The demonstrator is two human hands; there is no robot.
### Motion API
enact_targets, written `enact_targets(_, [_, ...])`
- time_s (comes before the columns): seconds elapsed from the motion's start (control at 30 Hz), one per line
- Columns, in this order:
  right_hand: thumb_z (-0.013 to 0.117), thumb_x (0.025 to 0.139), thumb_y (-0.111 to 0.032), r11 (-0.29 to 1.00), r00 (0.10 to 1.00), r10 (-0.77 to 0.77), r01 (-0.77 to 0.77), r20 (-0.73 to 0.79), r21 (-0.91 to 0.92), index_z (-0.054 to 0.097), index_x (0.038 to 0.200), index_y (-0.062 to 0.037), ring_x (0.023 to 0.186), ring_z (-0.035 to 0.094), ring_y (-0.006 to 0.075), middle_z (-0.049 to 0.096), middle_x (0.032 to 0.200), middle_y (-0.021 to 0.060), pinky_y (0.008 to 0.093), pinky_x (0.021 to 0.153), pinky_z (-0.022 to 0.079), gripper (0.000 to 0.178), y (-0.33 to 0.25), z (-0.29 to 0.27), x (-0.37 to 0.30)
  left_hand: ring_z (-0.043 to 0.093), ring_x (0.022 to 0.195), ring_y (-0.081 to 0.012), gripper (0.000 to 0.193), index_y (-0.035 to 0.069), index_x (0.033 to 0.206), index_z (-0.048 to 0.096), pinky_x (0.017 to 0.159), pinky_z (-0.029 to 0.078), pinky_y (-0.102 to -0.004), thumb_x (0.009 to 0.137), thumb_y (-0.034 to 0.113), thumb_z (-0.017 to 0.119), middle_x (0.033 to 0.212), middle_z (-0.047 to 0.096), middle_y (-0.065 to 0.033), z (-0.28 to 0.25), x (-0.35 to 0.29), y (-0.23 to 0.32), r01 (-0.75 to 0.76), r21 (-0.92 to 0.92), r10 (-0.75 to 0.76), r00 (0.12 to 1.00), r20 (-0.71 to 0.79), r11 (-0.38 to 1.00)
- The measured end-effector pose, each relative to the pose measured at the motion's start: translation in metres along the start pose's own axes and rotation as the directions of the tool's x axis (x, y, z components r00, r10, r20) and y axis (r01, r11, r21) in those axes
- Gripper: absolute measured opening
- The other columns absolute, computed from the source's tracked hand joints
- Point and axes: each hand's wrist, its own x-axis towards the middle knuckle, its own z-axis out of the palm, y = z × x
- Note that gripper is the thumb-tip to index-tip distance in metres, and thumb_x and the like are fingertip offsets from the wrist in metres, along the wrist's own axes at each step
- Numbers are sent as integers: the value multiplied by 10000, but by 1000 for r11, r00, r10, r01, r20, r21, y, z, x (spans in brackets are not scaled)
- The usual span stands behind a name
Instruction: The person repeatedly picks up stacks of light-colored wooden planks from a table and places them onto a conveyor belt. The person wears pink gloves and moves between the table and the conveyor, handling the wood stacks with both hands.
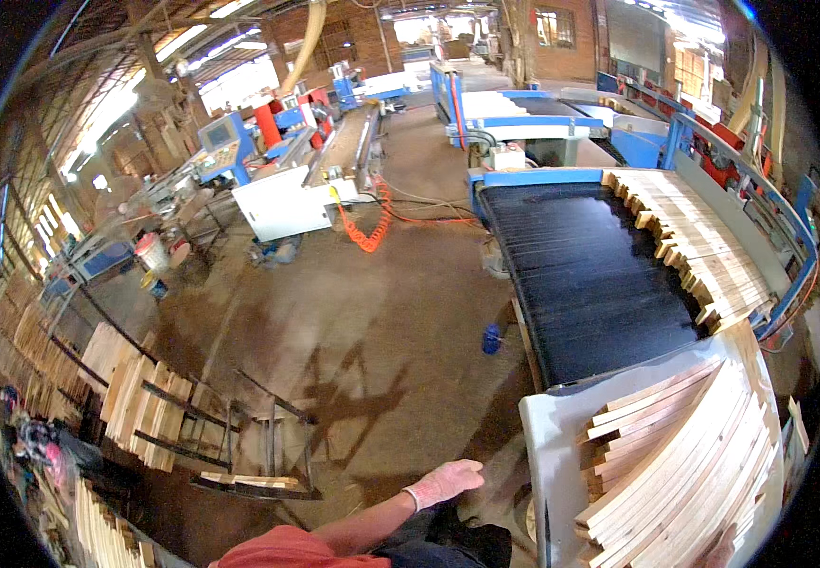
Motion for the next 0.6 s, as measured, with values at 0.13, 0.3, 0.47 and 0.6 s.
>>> enact_targets(0.13, [430,1121,-424,990,1000,10,-13,-23,-139,588,1473,-114,1274,605,449,637,1363,291,506,1118,455,496,-55,2,-29,666,1190,-201,546,-3,1441,640,1035,527,-358,1018,330,735,1305,730,-91,-42,32,-25,-7,-36,5,999,-36,999])
enact_targets(0.3, [405,1111,-393,705,997,66,-83,-51,-705,637,1366,-120,1208,653,485,700,1253,307,564,1071,493,440,-149,23,-68,631,894,-97,538,-23,1420,657,818,539,-277,967,242,770,1054,719,-32,-101,61,3,118,-315,-147,987,-67,942])
enact_targets(0.47, [366,1134,-301,662,886,326,-463,-330,-589,527,1513,-103,1363,560,497,573,1487,310,512,1128,479,457,-197,39,-99,625,906,-95,510,-46,1390,662,815,537,-274,952,188,778,1063,705,-26,-153,101,10,143,-197,-155,987,-47,970])
enact_targets(0.6, [372,1131,-281,687,838,300,-521,-455,-507,584,1462,-141,1303,603,489,568,1496,294,519,1092,502,417,-181,47,-97,610,886,-102,479,-16,1380,670,771,531,-276,959,181,787,1057,684,-27,-191,127,-11,104,-137,-111,993,-44,985])
